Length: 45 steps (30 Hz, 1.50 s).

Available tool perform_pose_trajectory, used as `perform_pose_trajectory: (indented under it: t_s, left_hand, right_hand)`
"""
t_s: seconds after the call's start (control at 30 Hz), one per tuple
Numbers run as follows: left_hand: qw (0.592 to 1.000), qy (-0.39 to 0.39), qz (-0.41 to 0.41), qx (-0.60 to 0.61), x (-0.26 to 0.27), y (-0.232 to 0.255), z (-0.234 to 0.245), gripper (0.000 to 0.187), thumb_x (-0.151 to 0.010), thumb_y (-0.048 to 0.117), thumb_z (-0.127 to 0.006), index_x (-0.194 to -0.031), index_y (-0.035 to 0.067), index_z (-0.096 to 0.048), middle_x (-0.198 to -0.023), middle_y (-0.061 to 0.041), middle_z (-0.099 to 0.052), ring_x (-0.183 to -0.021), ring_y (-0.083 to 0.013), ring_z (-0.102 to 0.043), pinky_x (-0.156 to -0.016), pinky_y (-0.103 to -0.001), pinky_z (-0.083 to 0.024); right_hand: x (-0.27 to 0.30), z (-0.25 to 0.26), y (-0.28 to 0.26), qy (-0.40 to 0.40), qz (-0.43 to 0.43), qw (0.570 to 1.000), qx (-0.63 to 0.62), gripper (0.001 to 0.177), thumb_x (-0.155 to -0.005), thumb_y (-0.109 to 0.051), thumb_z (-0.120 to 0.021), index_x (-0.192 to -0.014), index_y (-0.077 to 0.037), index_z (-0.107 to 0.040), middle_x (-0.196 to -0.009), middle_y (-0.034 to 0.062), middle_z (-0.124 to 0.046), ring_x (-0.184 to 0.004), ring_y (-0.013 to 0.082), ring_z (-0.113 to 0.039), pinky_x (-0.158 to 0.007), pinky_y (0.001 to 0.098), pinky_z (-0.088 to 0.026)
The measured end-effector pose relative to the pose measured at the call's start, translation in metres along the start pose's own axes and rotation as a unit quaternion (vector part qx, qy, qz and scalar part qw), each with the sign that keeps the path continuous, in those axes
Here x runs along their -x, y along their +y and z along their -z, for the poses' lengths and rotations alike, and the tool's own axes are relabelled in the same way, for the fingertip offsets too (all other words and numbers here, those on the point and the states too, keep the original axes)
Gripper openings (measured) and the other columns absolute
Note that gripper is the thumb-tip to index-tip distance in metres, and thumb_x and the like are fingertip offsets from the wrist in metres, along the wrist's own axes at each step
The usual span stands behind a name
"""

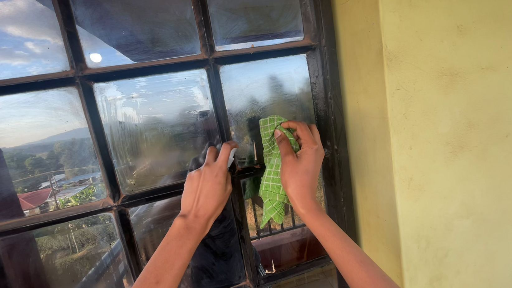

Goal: The person cleans a multi-pane window from the outside by spraying cleaning solution and wiping each pane with a green cloth. The person works systematically across the panes, spraying and wiping repeatedly to remove dirt and streaks.

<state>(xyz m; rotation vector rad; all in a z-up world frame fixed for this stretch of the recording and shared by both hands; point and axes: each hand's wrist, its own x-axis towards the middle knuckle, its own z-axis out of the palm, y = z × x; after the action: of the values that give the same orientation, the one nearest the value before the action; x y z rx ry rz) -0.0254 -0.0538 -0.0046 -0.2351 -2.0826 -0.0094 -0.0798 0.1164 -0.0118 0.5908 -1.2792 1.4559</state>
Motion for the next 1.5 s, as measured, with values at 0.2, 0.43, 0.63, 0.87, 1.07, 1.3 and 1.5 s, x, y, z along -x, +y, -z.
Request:
perform_pose_trajectory:
  t_s: [0.2,0.43,0.63,0.87,1.07,1.3,1.5]
  left_hand:
    - [0.999,-0.024,-0.031,-0.038,0.006,-0.004,-0.001,0.061,-0.085,-0.001,-0.058,-0.141,0.018,-0.042,-0.113,-0.021,-0.061,-0.062,-0.04,-0.071,-0.05,-0.044,-0.06]
    - [1.0,0.018,-0.002,0.001,0.011,-0.008,0.013,0.062,-0.085,-0.002,-0.057,-0.141,0.019,-0.041,-0.116,-0.021,-0.063,-0.058,-0.0403,-0.07,-0.049,-0.044,-0.059]
    - [0.995,0.092,0.008,0.047,0.003,-0.008,0.031,0.064,-0.085,-0.001,-0.056,-0.143,0.018,-0.04,-0.113,-0.022,-0.064,-0.062,-0.0435,-0.067,-0.051,-0.05,-0.056]
    - [0.994,0.102,0.005,0.038,0.004,-0.013,0.044,0.065,-0.085,-0.001,-0.056,-0.145,0.018,-0.039,-0.108,-0.02,-0.063,-0.058,-0.0427,-0.065,-0.05,-0.05,-0.054]
    - [0.995,0.083,0.026,0.051,0.011,-0.01,0.051,0.066,-0.086,-0.003,-0.054,-0.146,0.019,-0.037,-0.112,-0.019,-0.062,-0.051,-0.0382,-0.064,-0.045,-0.046,-0.054]
    - [0.996,0.087,0.014,0.034,0.018,-0.008,0.066,0.066,-0.087,-0.001,-0.055,-0.146,0.02,-0.036,-0.108,-0.019,-0.062,-0.053,-0.0402,-0.063,-0.046,-0.047,-0.054]
    - [0.995,0.098,0.01,0.034,0.021,-0.01,0.073,0.066,-0.086,-0.001,-0.056,-0.146,0.02,-0.036,-0.108,-0.02,-0.062,-0.057,-0.0416,-0.065,-0.048,-0.048,-0.055]
  right_hand:
    - [-0.006,-0.006,0.003,0.016,0.019,1.0,-0.011,0.016,-0.098,-0.016,-0.07,-0.107,-0.003,-0.071,-0.095,0.0071,-0.053,-0.088,0.0198,-0.052,-0.072,0.0392,-0.045]
    - [-0.041,-0.051,0.017,-0.012,0.048,0.997,0.067,0.019,-0.098,-0.007,-0.067,-0.116,-0.007,-0.073,-0.098,0.0069,-0.055,-0.087,0.02,-0.056,-0.073,0.0345,-0.047]
    - [-0.016,-0.08,0.027,-0.079,0.229,0.954,0.174,0.037,-0.088,0.007,-0.066,-0.122,-0.004,-0.073,-0.112,0.0107,-0.055,-0.101,0.024,-0.058,-0.085,0.0353,-0.053]
    - [0.027,-0.048,0.028,-0.191,0.209,0.94,0.19,0.041,-0.077,0.01,-0.069,-0.116,-0.001,-0.073,-0.115,0.015,-0.056,-0.106,0.0321,-0.058,-0.091,0.0443,-0.052]
    - [0.012,-0.045,0.049,-0.324,0.196,0.902,0.21,0.033,-0.075,0.002,-0.072,-0.108,0.0,-0.075,-0.116,0.0166,-0.058,-0.112,0.0347,-0.059,-0.098,0.0471,-0.049]
    - [-0.025,-0.017,0.029,-0.445,0.08,0.865,0.218,0.024,-0.086,-0.004,-0.067,-0.107,-0.004,-0.08,-0.101,0.013,-0.059,-0.106,0.0293,-0.062,-0.105,0.0434,-0.048]
    - [-0.003,-0.045,-0.002,-0.235,0.212,0.94,0.13,0.037,-0.088,0.005,-0.06,-0.123,-0.003,-0.072,-0.109,0.0129,-0.056,-0.104,0.0294,-0.06,-0.094,0.041,-0.054]
